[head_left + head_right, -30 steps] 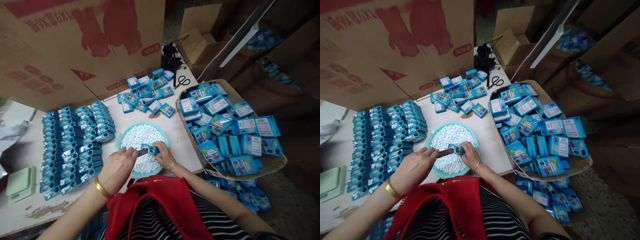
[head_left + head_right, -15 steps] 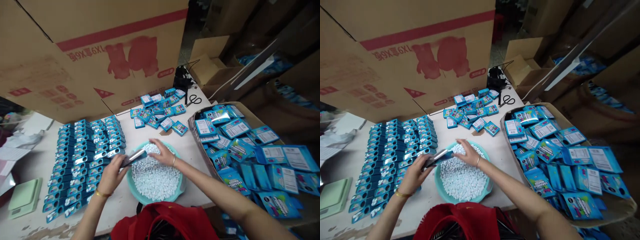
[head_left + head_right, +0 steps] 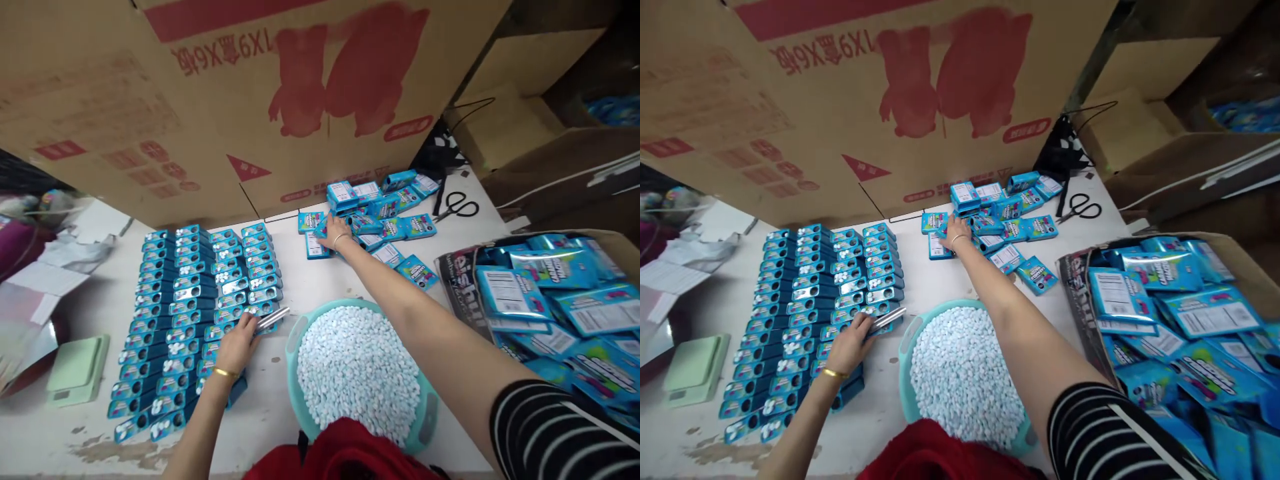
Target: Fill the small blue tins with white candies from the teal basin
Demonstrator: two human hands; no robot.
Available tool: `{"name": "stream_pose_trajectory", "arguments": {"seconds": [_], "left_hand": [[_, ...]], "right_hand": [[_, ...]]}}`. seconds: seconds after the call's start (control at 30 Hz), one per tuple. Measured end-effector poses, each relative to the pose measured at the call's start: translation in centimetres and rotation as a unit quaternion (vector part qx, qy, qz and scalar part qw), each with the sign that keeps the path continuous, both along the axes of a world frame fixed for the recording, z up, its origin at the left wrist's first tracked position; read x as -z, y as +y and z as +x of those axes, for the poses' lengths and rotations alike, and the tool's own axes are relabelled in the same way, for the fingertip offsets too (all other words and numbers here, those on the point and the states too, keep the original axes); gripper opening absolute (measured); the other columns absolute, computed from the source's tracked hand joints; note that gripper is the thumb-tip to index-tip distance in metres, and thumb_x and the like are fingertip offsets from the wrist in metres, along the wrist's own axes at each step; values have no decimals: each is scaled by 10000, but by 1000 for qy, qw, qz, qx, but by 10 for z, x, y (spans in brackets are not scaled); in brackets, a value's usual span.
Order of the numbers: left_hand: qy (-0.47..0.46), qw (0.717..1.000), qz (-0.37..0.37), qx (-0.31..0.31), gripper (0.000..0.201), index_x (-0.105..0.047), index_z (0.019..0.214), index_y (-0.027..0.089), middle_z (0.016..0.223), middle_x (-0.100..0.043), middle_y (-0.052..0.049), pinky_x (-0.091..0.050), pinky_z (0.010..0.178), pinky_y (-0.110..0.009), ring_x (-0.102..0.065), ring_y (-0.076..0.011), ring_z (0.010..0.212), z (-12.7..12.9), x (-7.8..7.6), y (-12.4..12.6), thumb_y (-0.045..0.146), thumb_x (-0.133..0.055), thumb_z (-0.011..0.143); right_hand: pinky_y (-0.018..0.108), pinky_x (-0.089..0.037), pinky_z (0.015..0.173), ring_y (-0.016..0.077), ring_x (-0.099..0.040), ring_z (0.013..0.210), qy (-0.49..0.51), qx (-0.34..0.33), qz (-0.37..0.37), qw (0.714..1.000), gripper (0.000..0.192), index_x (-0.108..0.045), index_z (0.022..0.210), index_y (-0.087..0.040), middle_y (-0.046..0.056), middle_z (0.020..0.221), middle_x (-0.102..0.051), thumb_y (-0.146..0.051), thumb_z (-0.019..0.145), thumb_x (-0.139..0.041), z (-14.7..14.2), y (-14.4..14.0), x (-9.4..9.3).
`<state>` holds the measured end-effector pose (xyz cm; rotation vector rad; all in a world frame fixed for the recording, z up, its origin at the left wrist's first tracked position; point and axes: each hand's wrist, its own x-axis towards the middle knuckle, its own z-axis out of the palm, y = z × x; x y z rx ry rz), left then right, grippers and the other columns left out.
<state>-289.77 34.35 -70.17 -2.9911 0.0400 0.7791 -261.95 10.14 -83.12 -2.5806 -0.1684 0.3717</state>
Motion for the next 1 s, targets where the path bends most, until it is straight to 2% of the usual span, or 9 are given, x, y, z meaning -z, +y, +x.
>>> {"name": "stream_pose_trajectory", "arguments": {"seconds": [0.13,0.23,0.3,0.4,0.5,0.57,0.7,0.87,1.0], "left_hand": [[-61,998,-15,-29,382,-437,1252,157,1284,-480,-163,-521,767,-360,-597,-269,1049,-4,9,1,280,-453,890],[-138,985,-90,-57,460,-409,1272,156,1229,-518,-167,-519,815,-380,-581,-267,1068,-16,-2,-7,407,-474,892],[-121,980,-156,-36,351,-469,1205,183,1114,-586,-120,-511,843,-364,-597,-226,1019,-27,-17,-19,385,-417,923],[18,982,-183,35,264,-539,1127,202,1031,-627,-85,-497,862,-342,-607,-199,978,-47,-39,-46,263,-372,932],[138,983,-99,65,240,-573,1058,187,1055,-626,-100,-488,856,-366,-600,-239,1003,-67,-42,-79,176,-415,877],[165,983,-54,54,238,-576,1013,167,1057,-621,-116,-481,848,-373,-602,-252,999,-77,-30,-102,130,-398,860],[143,988,-54,37,257,-538,1042,144,1092,-593,-143,-461,855,-371,-590,-251,1023,-83,11,-148,108,-342,880],[98,989,-106,20,224,-485,1097,172,1168,-567,-137,-438,895,-349,-574,-230,1064,-75,53,-192,200,-372,906],[69,986,-152,-1,242,-486,1106,189,1130,-601,-116,-430,920,-339,-577,-212,1057,-72,66,-200,181,-395,882]], "right_hand": [[477,-377,1004,365,-429,1203,-8,17,52,998,867,-440,1257,-79,217,1323,-413,-500,572,-765,-20,-6,0],[434,-405,996,314,-469,1175,-54,46,184,980,859,-417,1254,-109,184,1275,-468,-489,571,-774,-54,-29,-19],[414,-444,954,277,-525,1100,-56,108,336,934,837,-412,1236,-148,137,1196,-541,-516,574,-769,-86,-53,-37],[354,-520,775,211,-615,859,52,200,517,830,681,-452,1140,-228,51,1027,-622,-575,619,-720,-149,-100,-62],[305,-490,542,173,-593,589,206,254,590,738,576,-538,1003,-219,46,816,-639,-714,709,-539,-217,-147,-72],[300,-447,464,172,-570,519,267,266,588,715,600,-578,907,-200,66,746,-644,-760,725,-463,-258,-170,-70],[301,-489,537,203,-632,676,261,286,543,745,572,-592,975,-209,74,886,-686,-709,697,-580,-312,-182,-60],[344,-523,791,234,-634,906,192,252,501,805,535,-621,989,-184,56,966,-686,-611,671,-676,-327,-155,-57],[366,-549,755,233,-654,852,214,228,536,784,513,-598,964,-180,47,922,-684,-594,673,-675,-327,-144,-60]]}}
